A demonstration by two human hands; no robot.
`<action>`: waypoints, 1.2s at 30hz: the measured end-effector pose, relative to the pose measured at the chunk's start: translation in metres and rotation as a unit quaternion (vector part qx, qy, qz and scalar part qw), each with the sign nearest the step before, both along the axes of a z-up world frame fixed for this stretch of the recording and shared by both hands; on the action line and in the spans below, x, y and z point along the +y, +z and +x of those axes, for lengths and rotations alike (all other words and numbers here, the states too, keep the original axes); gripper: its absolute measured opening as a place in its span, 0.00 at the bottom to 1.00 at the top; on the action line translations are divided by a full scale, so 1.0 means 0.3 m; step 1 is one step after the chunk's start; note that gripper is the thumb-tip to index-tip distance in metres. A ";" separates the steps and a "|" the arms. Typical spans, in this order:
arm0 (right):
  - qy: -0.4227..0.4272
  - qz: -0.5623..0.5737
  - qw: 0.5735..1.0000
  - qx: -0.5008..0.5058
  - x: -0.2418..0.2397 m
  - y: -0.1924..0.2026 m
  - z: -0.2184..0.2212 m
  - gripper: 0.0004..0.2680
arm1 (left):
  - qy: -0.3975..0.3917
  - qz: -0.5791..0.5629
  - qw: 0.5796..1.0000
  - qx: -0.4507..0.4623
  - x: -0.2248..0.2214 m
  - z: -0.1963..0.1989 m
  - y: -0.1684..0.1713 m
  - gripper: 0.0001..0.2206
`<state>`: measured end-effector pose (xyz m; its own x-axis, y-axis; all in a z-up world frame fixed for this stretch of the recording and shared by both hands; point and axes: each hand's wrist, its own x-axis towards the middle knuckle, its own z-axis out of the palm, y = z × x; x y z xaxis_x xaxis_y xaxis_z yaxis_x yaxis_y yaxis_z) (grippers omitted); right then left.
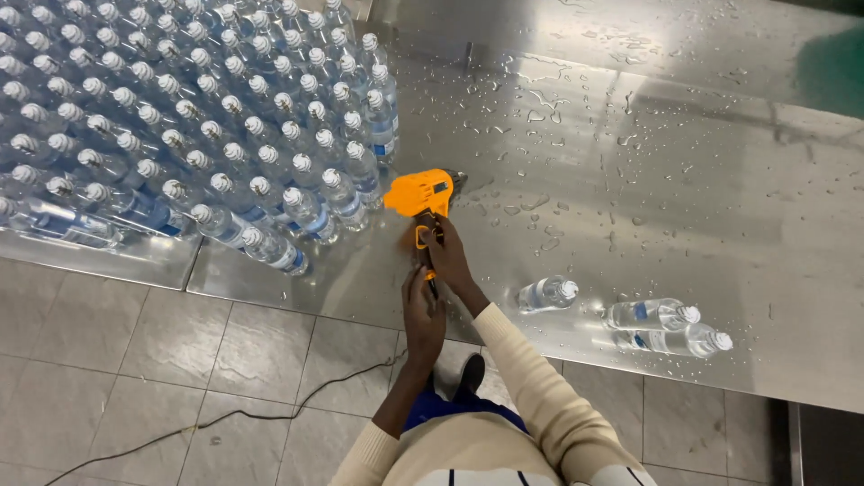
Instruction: The person uses a heat gun to shrink-wrap labels onto plastic water bottles on a stainless steel table. They rotate each bottle while applying heat, then peel off excess label material and place the finished bottles aside.
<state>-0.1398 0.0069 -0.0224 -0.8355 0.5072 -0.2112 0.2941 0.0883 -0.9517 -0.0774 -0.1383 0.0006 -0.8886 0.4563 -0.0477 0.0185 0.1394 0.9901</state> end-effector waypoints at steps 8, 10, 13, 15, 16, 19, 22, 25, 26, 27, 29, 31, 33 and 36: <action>-0.152 -0.279 0.935 0.155 0.022 -0.109 0.044 0.20 | -0.025 0.020 0.999 0.037 0.052 -0.020 -0.038 0.33; -0.186 -0.348 0.903 0.171 0.014 -0.078 0.056 0.16 | -0.024 0.016 0.999 0.018 0.047 -0.015 -0.023 0.34; -0.232 -0.431 0.847 0.208 0.050 -0.019 0.075 0.10 | -0.046 -0.040 0.997 -0.050 0.034 -0.008 -0.045 0.34; -0.275 -0.460 0.822 0.190 0.069 0.053 0.083 0.08 | -0.080 -0.069 0.987 -0.122 0.016 -0.001 -0.144 0.34; -0.275 -0.460 0.823 0.190 0.077 0.061 0.088 0.08 | -0.080 -0.069 0.987 -0.122 0.005 -0.004 -0.182 0.34; -0.284 -0.486 0.802 0.201 0.094 0.094 0.100 0.10 | -0.102 -0.122 0.976 -0.149 -0.038 -0.003 -0.302 0.29; -0.282 -0.522 0.773 0.224 0.124 0.103 0.092 0.09 | -0.123 -0.156 0.963 -0.180 -0.096 0.000 -0.375 0.27; -0.288 -0.548 0.751 0.232 0.199 0.036 0.080 0.11 | -0.113 -0.081 0.986 -0.097 -0.154 -0.014 -0.306 0.17; -0.281 -0.582 0.723 0.244 0.232 0.015 0.079 0.11 | -0.108 -0.094 0.988 -0.060 -0.167 -0.017 -0.277 0.15; -0.272 -0.615 0.695 0.255 0.269 -0.003 0.072 0.11 | -0.103 -0.105 0.989 -0.022 -0.175 -0.024 -0.248 0.14; -0.285 -0.621 0.684 0.256 0.332 -0.077 0.059 0.09 | -0.107 -0.103 0.988 -0.038 -0.177 -0.049 -0.163 0.14; -0.297 -0.628 0.672 0.257 0.362 -0.110 0.060 0.08 | -0.112 -0.101 0.987 -0.055 -0.169 -0.063 -0.091 0.14; -0.323 -0.625 0.670 0.238 0.363 -0.100 0.076 0.08 | -0.114 -0.092 0.989 -0.025 -0.147 -0.070 -0.029 0.16; -0.363 -0.618 0.665 0.211 0.345 -0.067 0.120 0.10 | -0.122 -0.063 0.989 -0.055 -0.130 -0.080 0.101 0.17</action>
<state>-0.1037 0.1104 -0.0424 -0.5822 0.4657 -0.6665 -0.4835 -0.8573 -0.1767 -0.1014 -0.1772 0.0309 -0.7391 0.6408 -0.2076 -0.0399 0.2660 0.9631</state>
